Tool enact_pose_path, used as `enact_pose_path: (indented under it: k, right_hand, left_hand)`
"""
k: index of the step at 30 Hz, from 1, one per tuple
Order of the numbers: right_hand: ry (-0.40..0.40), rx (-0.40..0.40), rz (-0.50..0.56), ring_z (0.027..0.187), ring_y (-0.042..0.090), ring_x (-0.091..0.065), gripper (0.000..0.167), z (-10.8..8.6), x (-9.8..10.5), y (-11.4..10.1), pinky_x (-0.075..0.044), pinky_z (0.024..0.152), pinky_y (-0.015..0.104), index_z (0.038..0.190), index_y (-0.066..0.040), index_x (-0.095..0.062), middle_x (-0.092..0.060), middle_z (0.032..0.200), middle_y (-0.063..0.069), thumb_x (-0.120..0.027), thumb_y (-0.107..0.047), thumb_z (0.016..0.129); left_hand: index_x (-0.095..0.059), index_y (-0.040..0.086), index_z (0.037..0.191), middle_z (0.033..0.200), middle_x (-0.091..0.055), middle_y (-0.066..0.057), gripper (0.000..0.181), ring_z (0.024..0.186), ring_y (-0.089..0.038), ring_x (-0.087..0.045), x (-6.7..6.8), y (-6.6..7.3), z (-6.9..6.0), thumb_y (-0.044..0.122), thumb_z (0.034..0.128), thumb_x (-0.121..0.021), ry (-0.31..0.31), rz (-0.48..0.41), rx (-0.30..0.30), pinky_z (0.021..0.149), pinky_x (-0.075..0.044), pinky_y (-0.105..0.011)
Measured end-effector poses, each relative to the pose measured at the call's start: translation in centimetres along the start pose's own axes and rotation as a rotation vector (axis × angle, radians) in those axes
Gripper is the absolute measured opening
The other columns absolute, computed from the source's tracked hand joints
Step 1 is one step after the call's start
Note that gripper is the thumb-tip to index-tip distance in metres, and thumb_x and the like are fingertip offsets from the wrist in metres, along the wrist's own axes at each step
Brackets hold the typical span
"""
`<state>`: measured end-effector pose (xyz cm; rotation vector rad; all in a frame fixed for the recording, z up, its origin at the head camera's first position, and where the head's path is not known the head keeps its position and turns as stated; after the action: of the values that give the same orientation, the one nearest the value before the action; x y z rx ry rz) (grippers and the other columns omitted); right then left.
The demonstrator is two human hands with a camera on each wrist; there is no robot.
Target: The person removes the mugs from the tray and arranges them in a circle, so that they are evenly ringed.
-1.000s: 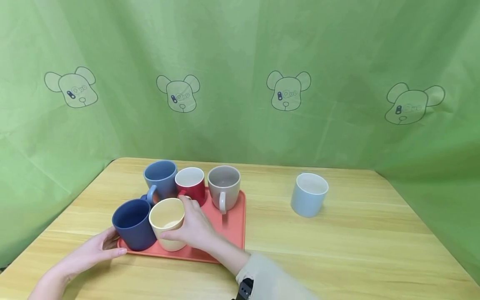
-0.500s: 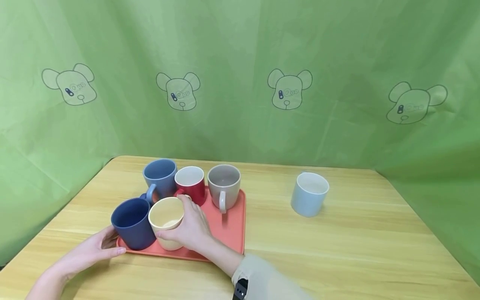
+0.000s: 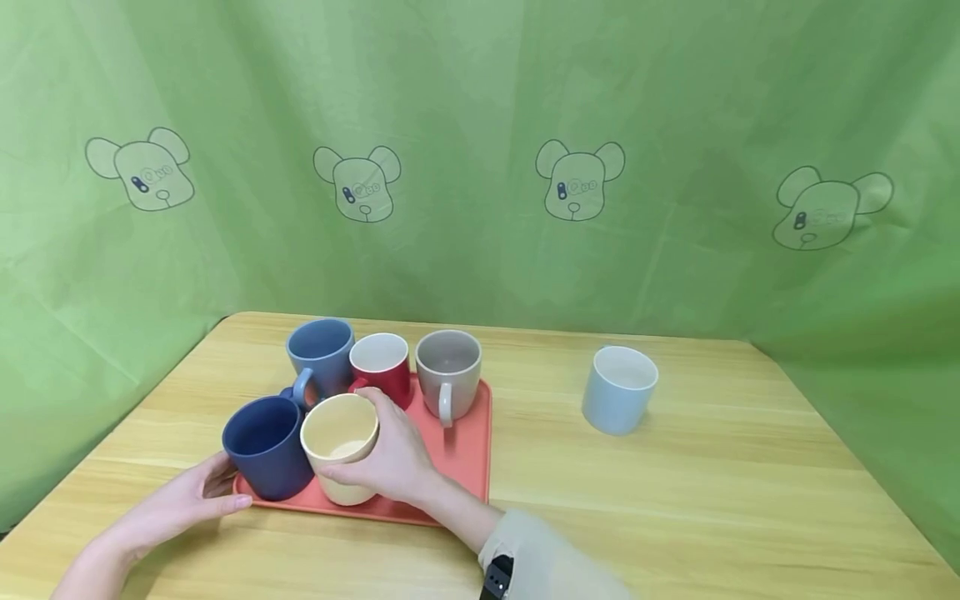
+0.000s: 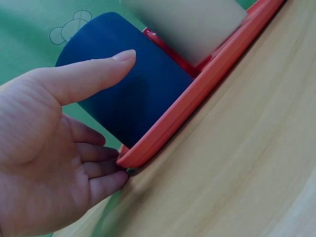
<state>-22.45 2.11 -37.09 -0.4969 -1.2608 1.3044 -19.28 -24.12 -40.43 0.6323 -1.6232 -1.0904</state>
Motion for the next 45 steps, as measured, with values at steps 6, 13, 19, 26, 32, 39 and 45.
enact_pose_path:
  k: [6,13,19,26,32,39,45]
  right_hand:
    - [-0.052,0.006,-0.005,0.106,0.02,-0.054,0.091,-1.3,1.9,-1.2,-0.046,0.089,0.042,0.137,-0.009,-0.036,-0.054,0.121,0.002,-0.086,-0.024,0.062]
    - [-0.103,0.035,0.021,0.106,0.013,-0.053,0.092,-3.4,4.1,-2.0,-0.045,0.091,0.036,0.137,-0.015,-0.037,-0.054,0.12,-0.008,-0.086,-0.02,0.059]
    - [-0.14,0.088,0.083,0.107,0.019,-0.055,0.093,-6.0,6.4,-2.3,-0.044,0.093,0.037,0.137,-0.013,-0.036,-0.056,0.122,-0.001,-0.086,-0.015,0.059]
    - [-0.115,0.149,0.021,0.103,0.022,-0.057,0.091,-8.8,10.1,-1.7,-0.044,0.091,0.034,0.136,-0.012,-0.038,-0.057,0.119,0.006,-0.085,-0.013,0.058]
    - [0.029,0.073,-0.089,0.1,0.018,-0.057,0.09,-9.8,14.1,-0.1,-0.045,0.088,0.03,0.135,-0.006,-0.039,-0.057,0.116,0.01,-0.086,-0.01,0.057]
    - [0.185,0.022,-0.163,0.098,0.013,-0.055,0.086,-9.1,18.0,2.4,-0.043,0.084,0.021,0.134,0.0,-0.038,-0.055,0.114,0.016,-0.082,-0.001,0.06]
    - [0.221,-0.07,-0.227,0.102,0.024,-0.052,0.085,-8.2,19.4,4.7,-0.041,0.085,0.021,0.136,0.0,-0.035,-0.053,0.119,0.018,-0.082,-0.005,0.065]
  left_hand:
    - [-0.017,-0.013,0.141,0.142,-0.028,-0.033,0.079,0.125,-0.044,-0.037,0.0,0.1,0.1,0.021,0.0873,-0.064,-0.01,0.013,-0.007,0.099,-0.038,-0.046]
    - [-0.018,-0.013,0.141,0.142,-0.028,-0.033,0.079,0.127,-0.045,-0.035,0.0,-0.1,-0.1,0.022,0.0871,-0.065,-0.007,0.012,0.009,0.093,-0.039,-0.02]
    - [-0.019,-0.012,0.141,0.142,-0.029,-0.032,0.079,0.126,-0.044,-0.035,-0.1,0.1,-0.2,0.022,0.0871,-0.065,-0.011,0.014,0.009,0.089,-0.038,-0.015]
    - [-0.019,-0.012,0.141,0.142,-0.028,-0.032,0.079,0.126,-0.044,-0.036,-0.1,0.3,-0.2,0.023,0.0874,-0.064,-0.013,0.02,0.015,0.091,-0.039,-0.017]
    - [-0.018,-0.014,0.141,0.141,-0.028,-0.034,0.078,0.125,-0.045,-0.036,-0.1,0.2,-0.2,0.02,0.0879,-0.064,-0.02,0.007,-0.006,0.091,-0.04,-0.018]
    - [-0.019,-0.013,0.141,0.141,-0.03,-0.033,0.076,0.125,-0.043,-0.038,-0.1,0.0,-0.1,0.019,0.0884,-0.063,-0.014,0.003,-0.017,0.09,-0.039,-0.017]
    - [-0.018,-0.014,0.14,0.14,-0.029,-0.034,0.075,0.124,-0.044,-0.038,-0.1,0.1,-0.1,0.018,0.0888,-0.063,-0.02,0.002,-0.034,0.088,-0.038,-0.015]
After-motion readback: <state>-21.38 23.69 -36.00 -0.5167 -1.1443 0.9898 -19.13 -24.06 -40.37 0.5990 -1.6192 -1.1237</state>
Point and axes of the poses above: each hand's wrist, its own z-axis towards the middle knuckle, its own x-axis out of the back of the hand, y = z × x, the point moved 3 cm from there along z, towards the middle knuckle
